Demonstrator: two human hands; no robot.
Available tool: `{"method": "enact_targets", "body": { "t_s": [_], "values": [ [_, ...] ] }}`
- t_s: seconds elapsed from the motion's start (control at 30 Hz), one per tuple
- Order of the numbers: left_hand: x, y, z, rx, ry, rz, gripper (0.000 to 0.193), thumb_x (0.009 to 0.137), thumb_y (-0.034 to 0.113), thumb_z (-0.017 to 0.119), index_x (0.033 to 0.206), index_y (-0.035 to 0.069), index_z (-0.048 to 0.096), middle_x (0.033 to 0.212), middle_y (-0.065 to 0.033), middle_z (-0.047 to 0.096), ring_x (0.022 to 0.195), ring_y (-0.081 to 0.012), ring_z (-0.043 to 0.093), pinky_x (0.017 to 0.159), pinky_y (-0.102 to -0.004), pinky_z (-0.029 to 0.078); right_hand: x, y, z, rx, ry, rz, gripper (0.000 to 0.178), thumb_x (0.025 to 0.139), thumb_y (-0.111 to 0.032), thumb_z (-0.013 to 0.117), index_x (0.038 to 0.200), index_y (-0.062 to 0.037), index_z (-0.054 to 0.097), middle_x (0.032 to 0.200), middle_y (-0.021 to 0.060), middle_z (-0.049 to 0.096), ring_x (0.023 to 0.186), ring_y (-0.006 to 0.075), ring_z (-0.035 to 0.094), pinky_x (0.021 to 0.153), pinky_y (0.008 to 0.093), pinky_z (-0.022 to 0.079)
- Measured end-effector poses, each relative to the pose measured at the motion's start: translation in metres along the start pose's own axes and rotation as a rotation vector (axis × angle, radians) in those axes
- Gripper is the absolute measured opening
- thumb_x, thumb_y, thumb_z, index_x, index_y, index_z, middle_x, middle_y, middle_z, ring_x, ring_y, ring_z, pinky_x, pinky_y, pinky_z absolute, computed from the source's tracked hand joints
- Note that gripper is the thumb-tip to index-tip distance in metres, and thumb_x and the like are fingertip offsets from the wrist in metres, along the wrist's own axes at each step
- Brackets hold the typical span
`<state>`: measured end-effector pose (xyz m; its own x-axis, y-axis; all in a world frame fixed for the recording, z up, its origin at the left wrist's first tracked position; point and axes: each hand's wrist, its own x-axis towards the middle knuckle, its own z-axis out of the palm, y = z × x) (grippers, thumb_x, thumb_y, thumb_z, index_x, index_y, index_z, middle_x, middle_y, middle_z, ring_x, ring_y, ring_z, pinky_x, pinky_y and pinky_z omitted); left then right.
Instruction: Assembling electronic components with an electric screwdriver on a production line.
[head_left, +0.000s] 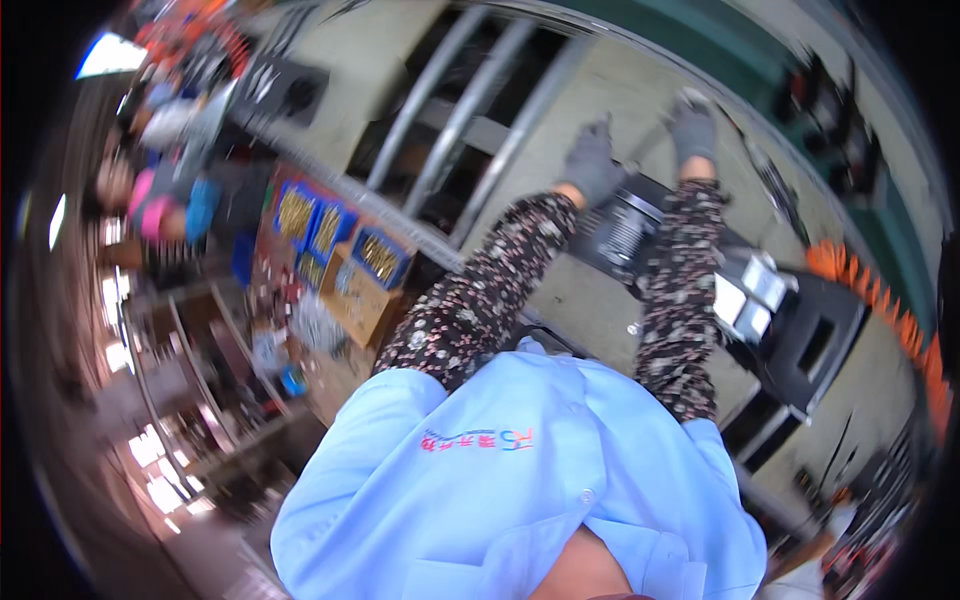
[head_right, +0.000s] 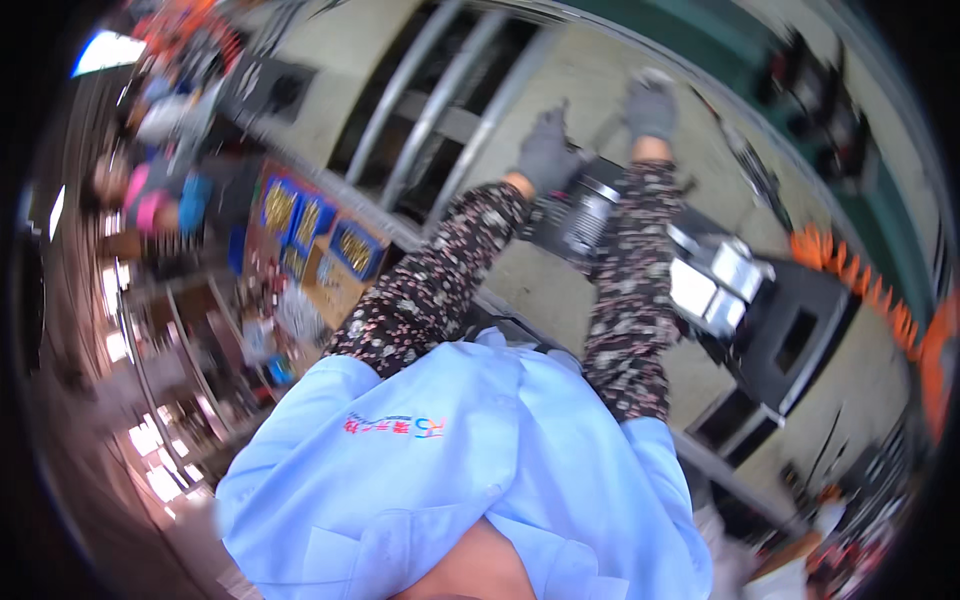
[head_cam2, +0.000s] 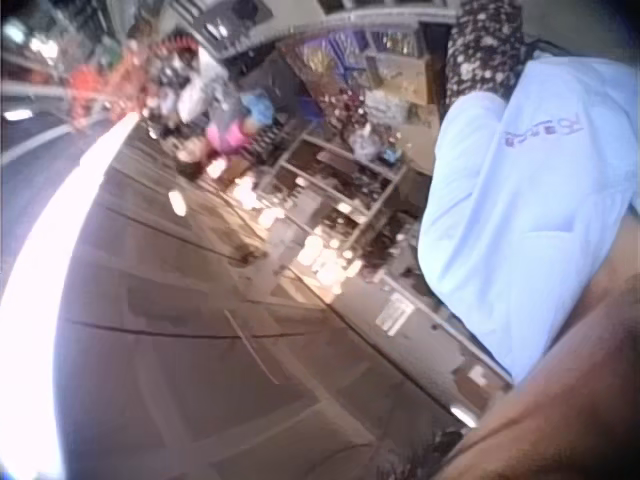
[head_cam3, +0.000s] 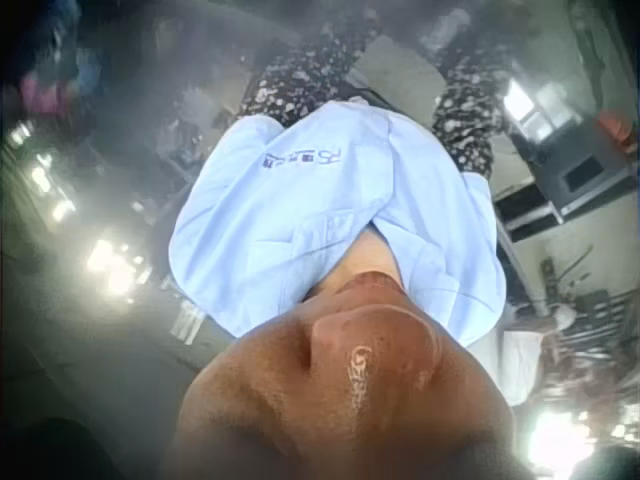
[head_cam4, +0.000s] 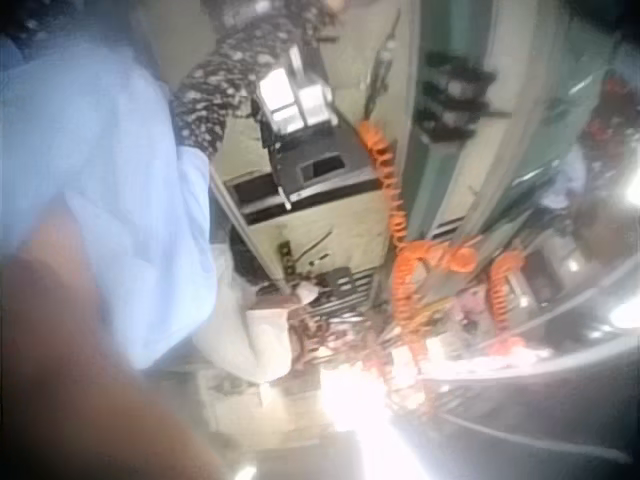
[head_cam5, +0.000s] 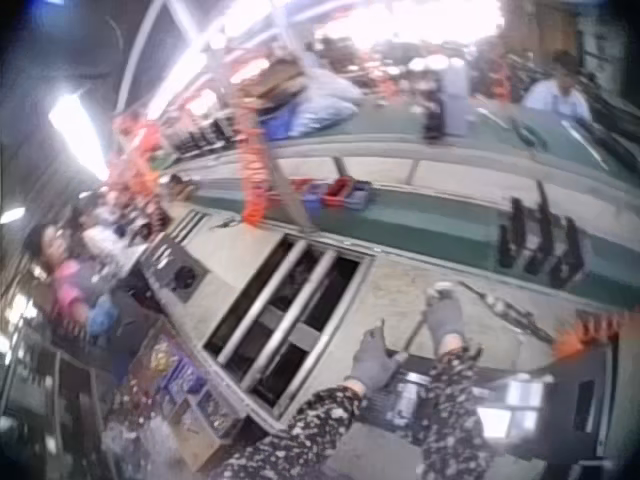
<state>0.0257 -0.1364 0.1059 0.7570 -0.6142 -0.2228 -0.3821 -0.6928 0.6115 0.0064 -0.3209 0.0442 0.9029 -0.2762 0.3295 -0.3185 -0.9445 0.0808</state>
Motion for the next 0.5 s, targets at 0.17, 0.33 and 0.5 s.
{"method": "enact_targets", "body": {
  "t_s": [0.17,0.33,0.5],
  "values": [
    [-0.095,-0.054,-0.031,-0.375,0.301,-0.010,0.039,0.070,0.032,0.056,0.097,0.004,0.053,0.089,-0.0151,0.058,0.082,-0.0298,0.056,0.072,-0.0365,0.044,0.032,0.013,0.028,-0.155,-0.486,-0.159,0.034,0.080,-0.016,0.038,0.110,-0.0248,0.052,0.100,0.0176,0.055,0.091,0.0325,0.054,0.076,0.0387,0.044],
    [-0.218,-0.119,-0.014,-0.473,0.228,-0.105,0.028,0.070,0.027,0.055,0.083,0.002,0.058,0.077,-0.0154,0.059,0.074,-0.0288,0.057,0.067,-0.0353,0.045,0.021,-0.161,-0.093,1.338,-0.217,0.405,0.024,0.081,-0.014,0.051,0.103,-0.0064,0.054,0.096,0.0080,0.056,0.086,0.0156,0.055,0.067,0.0247,0.046],
    [-0.329,-0.187,-0.018,-0.734,0.261,-0.392,0.024,0.072,0.023,0.056,0.084,0.002,0.060,0.072,-0.0109,0.060,0.063,-0.0182,0.058,0.059,-0.0303,0.046,-0.015,-0.336,-0.156,1.612,-0.355,-0.144,0.018,0.079,-0.009,0.054,0.096,-0.0028,0.057,0.087,0.0043,0.059,0.078,0.0107,0.055,0.063,0.0202,0.044]
  ]
}}
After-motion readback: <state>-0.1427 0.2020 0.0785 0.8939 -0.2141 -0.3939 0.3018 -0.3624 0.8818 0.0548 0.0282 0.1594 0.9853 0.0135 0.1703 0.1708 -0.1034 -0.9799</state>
